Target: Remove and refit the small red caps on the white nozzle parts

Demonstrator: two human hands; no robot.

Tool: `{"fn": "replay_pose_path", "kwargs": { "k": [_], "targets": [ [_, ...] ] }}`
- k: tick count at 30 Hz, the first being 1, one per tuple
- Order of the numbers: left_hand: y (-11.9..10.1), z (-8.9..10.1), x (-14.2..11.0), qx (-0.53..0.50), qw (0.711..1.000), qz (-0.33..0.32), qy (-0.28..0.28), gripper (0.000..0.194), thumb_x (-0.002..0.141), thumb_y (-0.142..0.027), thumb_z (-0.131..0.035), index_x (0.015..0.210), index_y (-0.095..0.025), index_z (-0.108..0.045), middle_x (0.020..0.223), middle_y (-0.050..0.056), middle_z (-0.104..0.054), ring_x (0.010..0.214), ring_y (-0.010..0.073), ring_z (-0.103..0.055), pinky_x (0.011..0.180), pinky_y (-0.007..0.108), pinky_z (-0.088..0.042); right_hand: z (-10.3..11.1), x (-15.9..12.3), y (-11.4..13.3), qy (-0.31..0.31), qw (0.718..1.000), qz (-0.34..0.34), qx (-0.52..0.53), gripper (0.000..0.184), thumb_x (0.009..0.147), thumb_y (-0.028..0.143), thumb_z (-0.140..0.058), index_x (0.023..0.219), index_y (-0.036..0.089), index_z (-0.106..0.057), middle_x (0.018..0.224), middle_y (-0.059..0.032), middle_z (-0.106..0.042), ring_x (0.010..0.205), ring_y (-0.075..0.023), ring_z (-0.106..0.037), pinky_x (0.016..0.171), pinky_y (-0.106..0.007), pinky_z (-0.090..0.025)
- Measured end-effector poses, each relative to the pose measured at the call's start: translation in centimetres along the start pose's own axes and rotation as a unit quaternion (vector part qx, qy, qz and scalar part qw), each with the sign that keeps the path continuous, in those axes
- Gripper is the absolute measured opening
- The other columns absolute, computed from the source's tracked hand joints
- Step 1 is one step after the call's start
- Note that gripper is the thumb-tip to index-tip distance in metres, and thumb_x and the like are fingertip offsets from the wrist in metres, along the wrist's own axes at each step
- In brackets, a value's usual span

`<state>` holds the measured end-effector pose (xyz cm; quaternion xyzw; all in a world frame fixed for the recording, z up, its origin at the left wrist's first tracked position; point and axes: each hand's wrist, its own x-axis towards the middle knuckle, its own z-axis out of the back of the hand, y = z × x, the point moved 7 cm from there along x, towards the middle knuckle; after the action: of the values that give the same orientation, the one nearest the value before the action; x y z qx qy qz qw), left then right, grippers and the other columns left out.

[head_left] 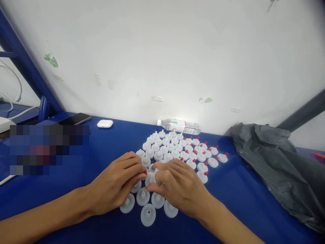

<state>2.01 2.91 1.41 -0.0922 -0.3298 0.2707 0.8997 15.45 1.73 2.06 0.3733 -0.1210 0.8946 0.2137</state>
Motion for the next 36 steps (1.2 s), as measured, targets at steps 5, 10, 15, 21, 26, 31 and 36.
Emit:
{"fn": "replay_pose_path", "kwargs": {
  "k": [5,10,15,21,26,31,36],
  "targets": [
    [0.1,-0.6,-0.3,-0.036,0.998,0.019,0.041,0.021,0.098,-0.006,-0.037,0.091,-0.017,-0.054,0.083,0.004,-0.059,0.083,0.0178,-0.050,0.077,0.034,-0.045,0.0,-0.1,0.2,-0.001,1.000,0.013,0.010,0.013,0.097,0.029,-0.059,0.092,0.020,-0.053,0.103,-0.0088,-0.072,0.072,-0.0143,-0.066,0.068,-0.030,-0.051],
    [-0.1,-0.9,-0.3,-0.047,0.997,0.020,0.056,0.022,0.097,-0.004,-0.035,0.088,-0.018,-0.050,0.082,0.003,-0.054,0.084,0.0179,-0.046,0.076,0.033,-0.043,0.3,0.3,0.3,-0.017,0.999,0.033,0.018,0.017,0.096,0.028,-0.060,0.084,0.018,-0.054,0.099,-0.0105,-0.072,0.069,-0.0137,-0.064,0.066,-0.029,-0.052],
    [-0.2,-0.7,-0.2,-0.049,0.997,0.017,0.051,0.019,0.095,-0.004,-0.037,0.090,-0.018,-0.049,0.083,0.003,-0.055,0.083,0.0179,-0.046,0.076,0.034,-0.043,0.7,0.5,0.9,-0.020,0.999,0.049,-0.003,0.015,0.096,0.022,-0.060,0.082,0.018,-0.057,0.098,-0.0117,-0.072,0.072,-0.0149,-0.064,0.067,-0.030,-0.052],
    [-0.6,-0.5,-0.3,-0.059,0.997,0.024,0.033,0.021,0.095,-0.003,-0.036,0.088,-0.018,-0.048,0.080,0.003,-0.052,0.082,0.0179,-0.045,0.074,0.034,-0.043,0.9,0.5,2.0,0.002,0.997,0.065,-0.053,0.010,0.089,0.012,-0.058,0.084,0.020,-0.058,0.100,-0.0136,-0.072,0.077,-0.0181,-0.064,0.072,-0.033,-0.054],
    [-0.8,-0.4,-0.3,-0.061,0.998,0.031,0.018,0.021,0.095,-0.004,-0.036,0.083,-0.019,-0.045,0.077,0.002,-0.049,0.079,0.0173,-0.042,0.074,0.035,-0.041,0.8,0.3,2.7,-0.006,0.990,0.095,-0.101,0.012,0.084,0.011,-0.060,0.081,0.020,-0.053,0.098,-0.0162,-0.072,0.076,-0.0192,-0.064,0.072,-0.034,-0.054],
    [-1.1,-0.3,-0.2,-0.068,0.997,0.027,0.012,0.022,0.094,-0.002,-0.035,0.083,-0.019,-0.043,0.077,0.001,-0.048,0.078,0.0165,-0.040,0.072,0.033,-0.039,0.9,0.3,3.1,-0.018,0.988,0.107,-0.108,0.012,0.081,0.010,-0.063,0.081,0.019,-0.054,0.097,-0.0179,-0.073,0.080,-0.0211,-0.067,0.074,-0.035,-0.055],
    [-1.1,-0.4,-0.4,-0.062,0.997,0.047,-0.004,0.022,0.095,-0.005,-0.033,0.081,-0.019,-0.043,0.078,0.001,-0.048,0.079,0.0174,-0.041,0.073,0.035,-0.036,0.9,0.3,3.1,-0.023,0.988,0.102,-0.109,0.013,0.080,0.010,-0.062,0.078,0.019,-0.054,0.097,-0.0172,-0.073,0.080,-0.0205,-0.066,0.072,-0.034,-0.055]
  ]
}}
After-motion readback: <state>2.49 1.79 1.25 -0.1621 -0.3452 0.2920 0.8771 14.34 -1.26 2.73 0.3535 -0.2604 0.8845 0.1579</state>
